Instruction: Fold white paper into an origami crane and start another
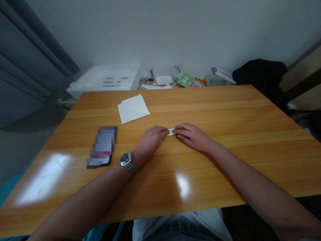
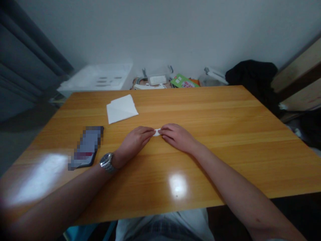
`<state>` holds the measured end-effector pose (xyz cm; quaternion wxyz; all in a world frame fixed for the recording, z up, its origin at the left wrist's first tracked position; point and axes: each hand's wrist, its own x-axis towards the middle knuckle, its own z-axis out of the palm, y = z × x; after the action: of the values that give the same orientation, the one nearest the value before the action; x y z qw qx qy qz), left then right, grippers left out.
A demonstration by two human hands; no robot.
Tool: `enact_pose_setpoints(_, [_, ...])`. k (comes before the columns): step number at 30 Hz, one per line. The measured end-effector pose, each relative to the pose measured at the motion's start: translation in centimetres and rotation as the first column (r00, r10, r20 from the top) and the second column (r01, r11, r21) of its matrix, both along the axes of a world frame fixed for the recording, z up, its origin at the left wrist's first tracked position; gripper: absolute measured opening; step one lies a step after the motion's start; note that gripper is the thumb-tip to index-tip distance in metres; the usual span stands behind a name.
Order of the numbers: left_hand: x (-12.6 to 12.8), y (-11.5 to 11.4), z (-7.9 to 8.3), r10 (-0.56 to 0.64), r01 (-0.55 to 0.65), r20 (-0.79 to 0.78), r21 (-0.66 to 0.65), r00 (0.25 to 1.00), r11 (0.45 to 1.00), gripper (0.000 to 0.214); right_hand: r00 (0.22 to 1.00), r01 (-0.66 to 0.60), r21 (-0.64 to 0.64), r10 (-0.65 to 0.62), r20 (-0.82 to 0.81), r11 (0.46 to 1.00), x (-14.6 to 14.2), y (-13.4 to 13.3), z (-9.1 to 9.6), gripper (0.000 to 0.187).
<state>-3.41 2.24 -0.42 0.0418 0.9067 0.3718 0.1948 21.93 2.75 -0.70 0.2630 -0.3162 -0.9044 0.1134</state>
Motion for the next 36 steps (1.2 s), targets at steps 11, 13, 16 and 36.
enact_pose_setpoints(11, [0.0, 0.1, 0.2, -0.038, 0.039, -0.040, 0.020, 0.998, 0.999, 0.026, 0.999, -0.018, -0.038, 0.017, -0.050, 0.999, -0.5, 0.0, -0.6, 0.025])
enact_pose_setpoints(13, [0.0, 0.1, 0.2, -0.034, 0.036, -0.053, 0.032, 0.998, 0.999, 0.026, 0.999, -0.011, -0.043, 0.009, -0.053, 0.999, -0.6, 0.1, -0.6, 0.024])
enact_pose_setpoints(16, [0.1, 0.0, 0.2, -0.036, 0.039, -0.062, 0.044, 0.997, 0.998, 0.026, 0.999, 0.003, -0.055, -0.006, -0.054, 0.998, -0.6, 0.1, -0.8, 0.025])
enact_pose_setpoints(36, [0.2, -1.0, 1.0, -0.056, 0.065, -0.201, 0.037, 0.978, 0.997, 0.027, 0.997, 0.053, -0.027, -0.051, 0.064, 0.998, -0.9, -0.4, -0.2, 0.030])
